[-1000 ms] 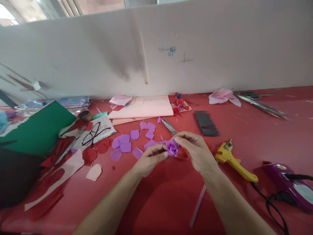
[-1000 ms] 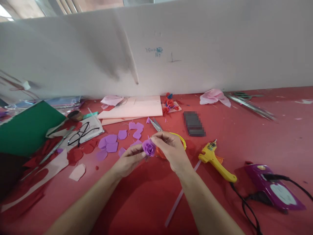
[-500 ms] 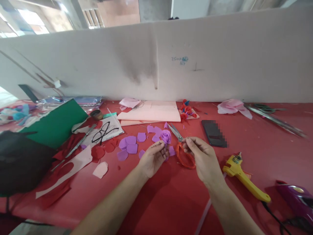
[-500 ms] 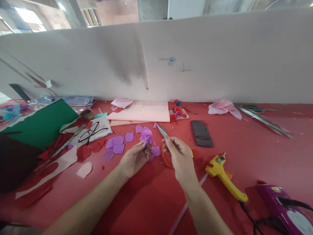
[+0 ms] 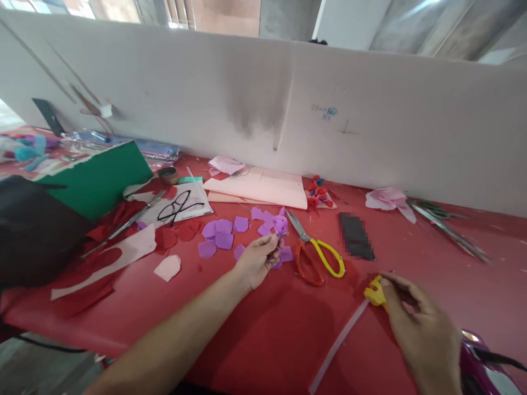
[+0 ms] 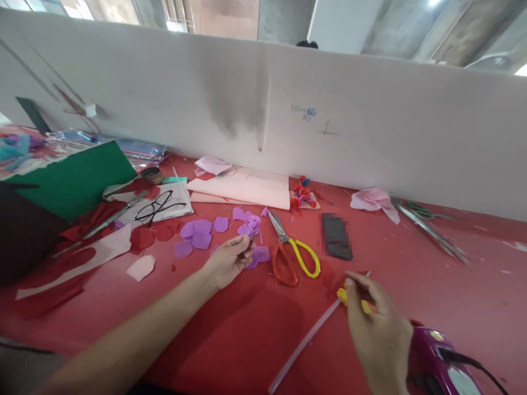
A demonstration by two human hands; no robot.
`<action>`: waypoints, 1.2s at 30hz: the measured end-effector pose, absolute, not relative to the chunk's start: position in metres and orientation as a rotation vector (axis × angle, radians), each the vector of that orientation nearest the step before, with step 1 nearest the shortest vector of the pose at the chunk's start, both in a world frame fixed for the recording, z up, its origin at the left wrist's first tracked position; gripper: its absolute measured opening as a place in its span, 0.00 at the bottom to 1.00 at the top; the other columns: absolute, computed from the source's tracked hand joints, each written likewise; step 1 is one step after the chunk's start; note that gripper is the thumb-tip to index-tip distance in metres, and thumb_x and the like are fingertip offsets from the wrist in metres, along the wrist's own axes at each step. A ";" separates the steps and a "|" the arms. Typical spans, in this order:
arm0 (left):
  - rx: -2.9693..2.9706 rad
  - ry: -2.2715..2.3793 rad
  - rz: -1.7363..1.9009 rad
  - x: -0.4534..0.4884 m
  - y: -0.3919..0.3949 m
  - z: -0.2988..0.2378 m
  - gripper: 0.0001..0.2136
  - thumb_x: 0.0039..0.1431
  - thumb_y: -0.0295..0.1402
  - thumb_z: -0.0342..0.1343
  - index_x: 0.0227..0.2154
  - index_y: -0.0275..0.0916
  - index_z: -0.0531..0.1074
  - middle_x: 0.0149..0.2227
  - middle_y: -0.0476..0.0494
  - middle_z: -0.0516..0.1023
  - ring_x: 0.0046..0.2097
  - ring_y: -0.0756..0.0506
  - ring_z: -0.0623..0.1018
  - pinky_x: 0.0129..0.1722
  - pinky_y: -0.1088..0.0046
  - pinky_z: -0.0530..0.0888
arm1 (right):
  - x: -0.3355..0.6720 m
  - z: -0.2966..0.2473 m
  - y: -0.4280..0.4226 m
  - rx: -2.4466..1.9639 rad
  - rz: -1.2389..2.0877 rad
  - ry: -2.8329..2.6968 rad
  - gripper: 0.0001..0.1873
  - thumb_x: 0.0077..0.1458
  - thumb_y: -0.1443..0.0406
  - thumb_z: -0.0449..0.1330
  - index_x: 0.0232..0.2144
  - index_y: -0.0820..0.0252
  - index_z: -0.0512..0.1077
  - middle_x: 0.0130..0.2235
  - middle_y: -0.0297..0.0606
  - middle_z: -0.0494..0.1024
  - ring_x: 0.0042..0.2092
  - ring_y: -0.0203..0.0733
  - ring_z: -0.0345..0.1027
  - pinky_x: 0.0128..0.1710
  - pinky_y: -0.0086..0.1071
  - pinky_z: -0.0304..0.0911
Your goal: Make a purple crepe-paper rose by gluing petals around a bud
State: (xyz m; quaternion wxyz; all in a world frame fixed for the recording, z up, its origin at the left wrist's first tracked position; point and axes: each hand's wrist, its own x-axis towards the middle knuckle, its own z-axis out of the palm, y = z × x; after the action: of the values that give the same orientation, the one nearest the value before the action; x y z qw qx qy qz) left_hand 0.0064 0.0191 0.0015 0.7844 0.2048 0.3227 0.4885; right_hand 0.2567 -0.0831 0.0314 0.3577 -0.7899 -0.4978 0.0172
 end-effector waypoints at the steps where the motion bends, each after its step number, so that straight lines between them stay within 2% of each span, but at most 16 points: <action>1: 0.452 0.700 1.064 0.006 0.019 0.002 0.13 0.44 0.36 0.69 0.29 0.32 0.78 0.26 0.48 0.70 0.22 0.58 0.62 0.22 0.82 0.62 | 0.249 0.031 -0.082 -1.993 0.045 -1.323 0.21 0.54 0.49 0.53 0.38 0.56 0.76 0.38 0.43 0.81 0.39 0.52 0.75 0.39 0.42 0.66; 6: 0.484 0.697 1.150 0.002 0.024 0.003 0.12 0.44 0.34 0.68 0.30 0.31 0.78 0.25 0.48 0.71 0.23 0.58 0.63 0.24 0.81 0.62 | 0.199 0.038 -0.063 -1.782 0.151 -1.631 0.19 0.57 0.52 0.53 0.33 0.56 0.77 0.37 0.41 0.83 0.40 0.48 0.77 0.38 0.35 0.68; 9: 0.498 0.712 1.236 -0.005 0.031 0.008 0.09 0.43 0.30 0.68 0.27 0.32 0.78 0.25 0.48 0.71 0.24 0.57 0.64 0.24 0.81 0.61 | 0.201 0.041 -0.059 -1.811 0.162 -1.687 0.18 0.57 0.53 0.52 0.33 0.54 0.77 0.37 0.40 0.83 0.39 0.47 0.77 0.38 0.34 0.68; 11: 0.503 0.750 1.314 -0.015 0.038 0.014 0.07 0.43 0.29 0.67 0.25 0.32 0.77 0.24 0.49 0.71 0.24 0.57 0.65 0.24 0.80 0.61 | 0.221 0.037 -0.063 -1.871 0.138 -1.702 0.17 0.56 0.53 0.52 0.37 0.53 0.77 0.39 0.40 0.82 0.40 0.48 0.77 0.39 0.36 0.68; 13: 0.511 0.785 1.404 -0.031 0.045 0.023 0.07 0.43 0.29 0.67 0.26 0.33 0.77 0.22 0.50 0.71 0.23 0.56 0.65 0.23 0.79 0.60 | 0.251 0.025 -0.071 -1.977 0.129 -1.694 0.20 0.54 0.52 0.51 0.41 0.54 0.75 0.39 0.42 0.81 0.38 0.50 0.76 0.36 0.39 0.69; 14: 0.511 0.797 1.465 -0.040 0.047 0.028 0.07 0.43 0.28 0.67 0.27 0.33 0.77 0.23 0.50 0.71 0.23 0.56 0.66 0.22 0.79 0.60 | 0.268 0.018 -0.076 -2.046 0.097 -1.701 0.22 0.53 0.53 0.50 0.44 0.56 0.73 0.40 0.45 0.81 0.37 0.52 0.76 0.35 0.41 0.69; 17: 0.488 0.840 1.588 -0.069 0.051 0.035 0.07 0.43 0.27 0.66 0.28 0.34 0.77 0.22 0.50 0.71 0.22 0.57 0.65 0.20 0.80 0.57 | 0.311 -0.010 -0.092 -2.314 -0.207 -1.806 0.27 0.51 0.54 0.48 0.46 0.64 0.72 0.44 0.56 0.77 0.42 0.64 0.73 0.42 0.53 0.66; 22: 0.451 0.932 1.513 -0.103 0.043 0.024 0.08 0.42 0.24 0.65 0.28 0.33 0.76 0.21 0.49 0.71 0.21 0.56 0.66 0.20 0.81 0.58 | 0.327 -0.031 -0.105 -2.433 -0.361 -1.776 0.26 0.50 0.54 0.50 0.49 0.55 0.69 0.48 0.53 0.75 0.43 0.68 0.72 0.36 0.56 0.65; 25: 0.404 0.964 1.540 -0.118 0.040 0.016 0.06 0.42 0.23 0.64 0.27 0.33 0.75 0.21 0.49 0.72 0.21 0.56 0.66 0.19 0.81 0.57 | 0.293 -0.013 -0.095 -2.212 -0.326 -1.739 0.26 0.51 0.53 0.49 0.49 0.58 0.69 0.46 0.54 0.76 0.42 0.65 0.72 0.38 0.54 0.65; 27: 0.374 0.956 1.605 -0.128 0.041 0.015 0.05 0.44 0.22 0.63 0.26 0.33 0.74 0.21 0.49 0.71 0.21 0.56 0.66 0.19 0.82 0.58 | 0.253 0.005 -0.080 -1.966 -0.153 -1.802 0.21 0.53 0.53 0.50 0.41 0.59 0.73 0.38 0.51 0.78 0.36 0.57 0.73 0.36 0.49 0.67; 28: 0.375 0.949 1.637 -0.132 0.041 0.015 0.04 0.45 0.22 0.62 0.26 0.33 0.74 0.21 0.50 0.71 0.22 0.56 0.66 0.20 0.82 0.59 | 0.228 0.013 -0.070 -1.832 -0.058 -1.878 0.18 0.55 0.54 0.50 0.37 0.57 0.74 0.37 0.48 0.79 0.37 0.55 0.73 0.37 0.46 0.67; 32: 0.404 0.991 1.643 -0.142 0.042 0.014 0.01 0.48 0.23 0.60 0.26 0.33 0.74 0.21 0.50 0.70 0.22 0.57 0.65 0.19 0.84 0.58 | 0.119 0.030 -0.021 -1.388 0.246 -2.227 0.14 0.59 0.63 0.51 0.35 0.56 0.77 0.38 0.40 0.81 0.42 0.45 0.73 0.45 0.38 0.64; 35: 0.387 1.015 1.602 -0.141 0.041 0.012 0.03 0.47 0.23 0.60 0.23 0.33 0.72 0.22 0.48 0.73 0.21 0.56 0.66 0.19 0.83 0.58 | 0.055 0.028 0.017 -1.443 0.177 -2.463 0.13 0.57 0.66 0.53 0.34 0.54 0.79 0.38 0.37 0.82 0.41 0.43 0.71 0.46 0.35 0.61; 36: 0.386 1.016 1.594 -0.139 0.041 0.011 0.03 0.47 0.24 0.61 0.23 0.33 0.72 0.23 0.47 0.74 0.21 0.56 0.67 0.19 0.82 0.59 | 0.040 0.025 0.028 -1.466 0.136 -2.475 0.12 0.56 0.65 0.55 0.35 0.55 0.79 0.39 0.39 0.82 0.43 0.46 0.70 0.46 0.36 0.60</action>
State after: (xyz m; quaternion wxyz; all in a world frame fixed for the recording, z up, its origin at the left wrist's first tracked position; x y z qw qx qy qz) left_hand -0.1392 0.0410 0.0109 0.5699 0.1642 0.4326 0.6790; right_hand 0.0397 0.0283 0.0254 0.1305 -0.5048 -0.8520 0.0469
